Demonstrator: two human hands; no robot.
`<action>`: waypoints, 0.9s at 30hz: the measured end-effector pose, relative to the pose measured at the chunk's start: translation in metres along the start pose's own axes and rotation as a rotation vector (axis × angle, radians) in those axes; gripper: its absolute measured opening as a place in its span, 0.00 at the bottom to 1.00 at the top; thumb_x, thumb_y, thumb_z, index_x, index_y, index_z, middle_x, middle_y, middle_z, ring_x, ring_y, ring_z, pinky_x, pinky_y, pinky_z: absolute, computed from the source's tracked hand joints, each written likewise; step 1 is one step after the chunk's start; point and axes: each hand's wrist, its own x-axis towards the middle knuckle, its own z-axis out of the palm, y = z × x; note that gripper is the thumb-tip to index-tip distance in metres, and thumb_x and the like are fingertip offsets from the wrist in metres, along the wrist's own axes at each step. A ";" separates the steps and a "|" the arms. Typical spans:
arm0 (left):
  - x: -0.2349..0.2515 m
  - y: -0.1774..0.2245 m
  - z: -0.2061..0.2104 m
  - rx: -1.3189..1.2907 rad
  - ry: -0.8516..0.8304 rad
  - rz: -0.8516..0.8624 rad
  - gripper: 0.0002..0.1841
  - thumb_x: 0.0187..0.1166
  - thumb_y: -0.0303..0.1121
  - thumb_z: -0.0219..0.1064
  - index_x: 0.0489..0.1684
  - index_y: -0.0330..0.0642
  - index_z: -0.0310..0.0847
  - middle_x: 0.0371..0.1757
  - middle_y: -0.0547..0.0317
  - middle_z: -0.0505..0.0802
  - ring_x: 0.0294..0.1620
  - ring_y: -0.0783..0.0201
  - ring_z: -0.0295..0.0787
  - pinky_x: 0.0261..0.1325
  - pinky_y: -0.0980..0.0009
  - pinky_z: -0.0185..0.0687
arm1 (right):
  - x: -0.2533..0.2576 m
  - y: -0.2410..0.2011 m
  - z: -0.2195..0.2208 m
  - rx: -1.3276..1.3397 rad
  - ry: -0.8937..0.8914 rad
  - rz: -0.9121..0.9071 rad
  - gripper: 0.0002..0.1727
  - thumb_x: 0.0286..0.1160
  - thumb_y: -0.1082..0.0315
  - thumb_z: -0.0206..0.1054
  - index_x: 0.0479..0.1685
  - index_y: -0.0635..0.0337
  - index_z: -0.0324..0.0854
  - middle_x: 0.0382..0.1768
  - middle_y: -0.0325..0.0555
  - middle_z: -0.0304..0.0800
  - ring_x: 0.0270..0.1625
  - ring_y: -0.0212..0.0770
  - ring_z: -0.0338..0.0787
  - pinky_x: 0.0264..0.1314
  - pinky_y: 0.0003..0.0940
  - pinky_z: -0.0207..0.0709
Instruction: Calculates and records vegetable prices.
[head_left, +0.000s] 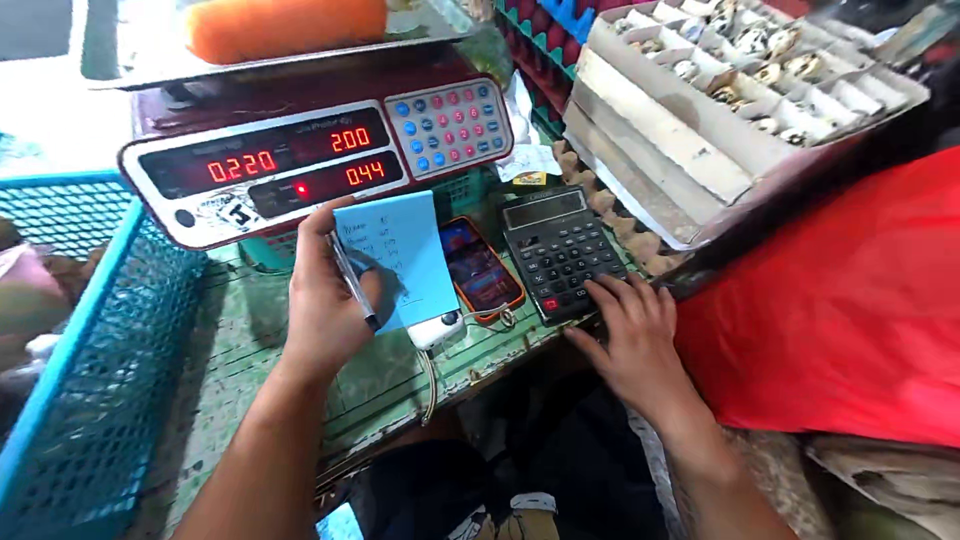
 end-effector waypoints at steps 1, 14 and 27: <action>0.001 0.000 0.000 -0.001 0.009 0.000 0.38 0.69 0.26 0.63 0.86 0.48 0.57 0.66 0.59 0.87 0.56 0.76 0.90 0.55 0.73 0.90 | 0.004 -0.003 0.002 0.009 0.019 -0.028 0.41 0.80 0.28 0.51 0.76 0.50 0.80 0.81 0.51 0.77 0.88 0.64 0.65 0.86 0.78 0.46; 0.000 -0.001 -0.001 -0.016 0.025 0.027 0.37 0.71 0.24 0.62 0.86 0.43 0.57 0.68 0.57 0.86 0.59 0.72 0.90 0.57 0.72 0.91 | 0.020 -0.004 0.003 0.059 0.075 -0.088 0.38 0.82 0.31 0.50 0.70 0.51 0.85 0.77 0.58 0.79 0.85 0.67 0.68 0.86 0.76 0.49; 0.004 -0.005 -0.002 -0.050 0.209 0.077 0.35 0.69 0.20 0.62 0.82 0.35 0.61 0.66 0.52 0.87 0.60 0.67 0.89 0.59 0.69 0.90 | 0.000 0.012 0.002 0.102 0.050 0.017 0.45 0.78 0.29 0.53 0.80 0.57 0.75 0.74 0.57 0.83 0.84 0.70 0.70 0.86 0.77 0.46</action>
